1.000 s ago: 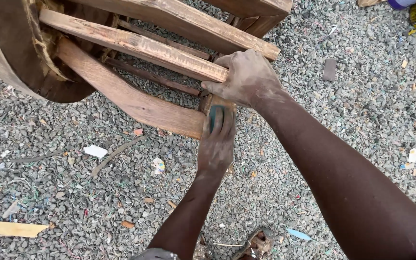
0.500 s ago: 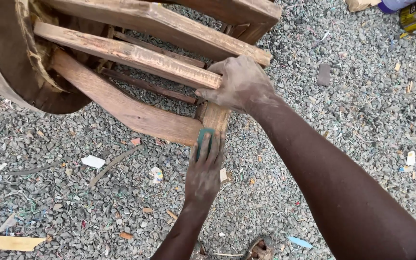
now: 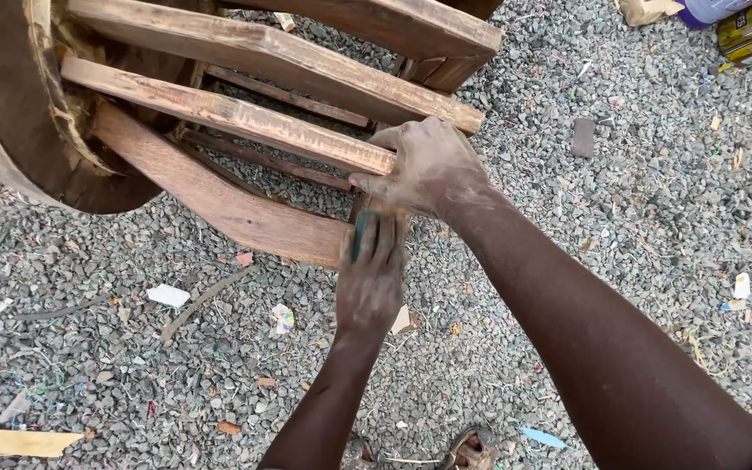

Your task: The person sands the wooden support slats and underside of a wooden stool using a small piece of sandpaper held by hand.

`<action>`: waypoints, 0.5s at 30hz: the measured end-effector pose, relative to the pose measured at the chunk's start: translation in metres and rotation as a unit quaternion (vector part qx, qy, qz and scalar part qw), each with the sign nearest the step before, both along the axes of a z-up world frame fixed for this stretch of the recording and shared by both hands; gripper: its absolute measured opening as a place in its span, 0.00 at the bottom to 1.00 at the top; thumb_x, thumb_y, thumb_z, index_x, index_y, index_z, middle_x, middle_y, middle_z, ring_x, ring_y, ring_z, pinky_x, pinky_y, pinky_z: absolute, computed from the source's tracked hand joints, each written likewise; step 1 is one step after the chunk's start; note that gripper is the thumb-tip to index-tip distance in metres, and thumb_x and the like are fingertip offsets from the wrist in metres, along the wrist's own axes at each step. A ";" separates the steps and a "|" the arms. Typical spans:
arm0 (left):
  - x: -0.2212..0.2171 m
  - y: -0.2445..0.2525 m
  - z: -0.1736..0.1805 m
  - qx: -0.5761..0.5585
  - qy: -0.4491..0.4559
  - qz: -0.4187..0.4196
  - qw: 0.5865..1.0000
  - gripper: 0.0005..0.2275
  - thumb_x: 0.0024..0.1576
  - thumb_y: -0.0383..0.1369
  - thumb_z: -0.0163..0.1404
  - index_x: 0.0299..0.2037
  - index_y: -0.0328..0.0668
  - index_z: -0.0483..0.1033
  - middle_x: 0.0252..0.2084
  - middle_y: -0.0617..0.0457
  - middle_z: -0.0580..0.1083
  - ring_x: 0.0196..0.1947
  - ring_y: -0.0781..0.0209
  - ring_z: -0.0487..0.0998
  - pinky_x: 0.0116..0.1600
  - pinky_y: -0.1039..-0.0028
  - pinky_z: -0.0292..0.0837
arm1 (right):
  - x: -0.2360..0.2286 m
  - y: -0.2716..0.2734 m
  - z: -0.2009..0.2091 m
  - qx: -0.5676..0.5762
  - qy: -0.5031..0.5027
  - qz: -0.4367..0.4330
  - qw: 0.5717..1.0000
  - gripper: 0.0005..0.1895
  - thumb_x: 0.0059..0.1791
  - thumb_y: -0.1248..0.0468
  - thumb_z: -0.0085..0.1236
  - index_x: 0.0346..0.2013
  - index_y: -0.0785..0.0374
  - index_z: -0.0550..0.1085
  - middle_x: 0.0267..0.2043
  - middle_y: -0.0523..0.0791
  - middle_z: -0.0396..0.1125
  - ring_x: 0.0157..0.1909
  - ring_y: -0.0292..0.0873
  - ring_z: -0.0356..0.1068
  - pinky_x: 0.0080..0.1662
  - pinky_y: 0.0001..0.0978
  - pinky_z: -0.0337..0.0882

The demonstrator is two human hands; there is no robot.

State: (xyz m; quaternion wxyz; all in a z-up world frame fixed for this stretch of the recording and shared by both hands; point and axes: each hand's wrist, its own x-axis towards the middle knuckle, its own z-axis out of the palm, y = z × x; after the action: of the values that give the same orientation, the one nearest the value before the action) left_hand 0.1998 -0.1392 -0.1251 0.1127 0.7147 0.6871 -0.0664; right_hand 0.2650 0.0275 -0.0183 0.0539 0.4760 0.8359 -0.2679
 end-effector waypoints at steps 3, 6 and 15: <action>-0.015 0.012 0.000 0.019 -0.026 -0.003 0.999 0.25 0.67 0.38 0.33 0.76 0.52 0.50 0.79 0.52 0.50 0.79 0.51 0.47 0.78 0.49 0.41 | -0.004 0.015 -0.013 0.022 -0.004 -0.006 1.000 0.20 0.44 0.39 0.60 0.46 0.40 0.82 0.43 0.46 0.78 0.50 0.59 0.77 0.52 0.54 0.77; -0.030 -0.026 0.005 -0.027 0.002 -0.034 0.999 0.28 0.65 0.34 0.35 0.78 0.52 0.43 0.81 0.53 0.44 0.79 0.51 0.42 0.78 0.51 0.37 | -0.007 0.012 -0.006 0.019 0.003 -0.009 1.000 0.19 0.44 0.39 0.60 0.45 0.40 0.82 0.41 0.45 0.78 0.49 0.59 0.77 0.52 0.53 0.77; -0.033 -0.012 0.000 -0.010 0.020 -0.038 0.999 0.31 0.63 0.33 0.39 0.78 0.52 0.43 0.81 0.53 0.45 0.79 0.51 0.42 0.78 0.49 0.35 | -0.005 0.010 0.000 0.008 0.003 -0.013 1.000 0.20 0.46 0.37 0.60 0.44 0.41 0.82 0.42 0.46 0.78 0.50 0.58 0.77 0.53 0.53 0.77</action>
State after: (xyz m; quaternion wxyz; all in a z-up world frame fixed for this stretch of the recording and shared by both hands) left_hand 0.1671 -0.1509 -0.1248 0.1035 0.7375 0.6611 -0.0916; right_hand 0.2603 0.0374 -0.0184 0.0438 0.4866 0.8317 -0.2638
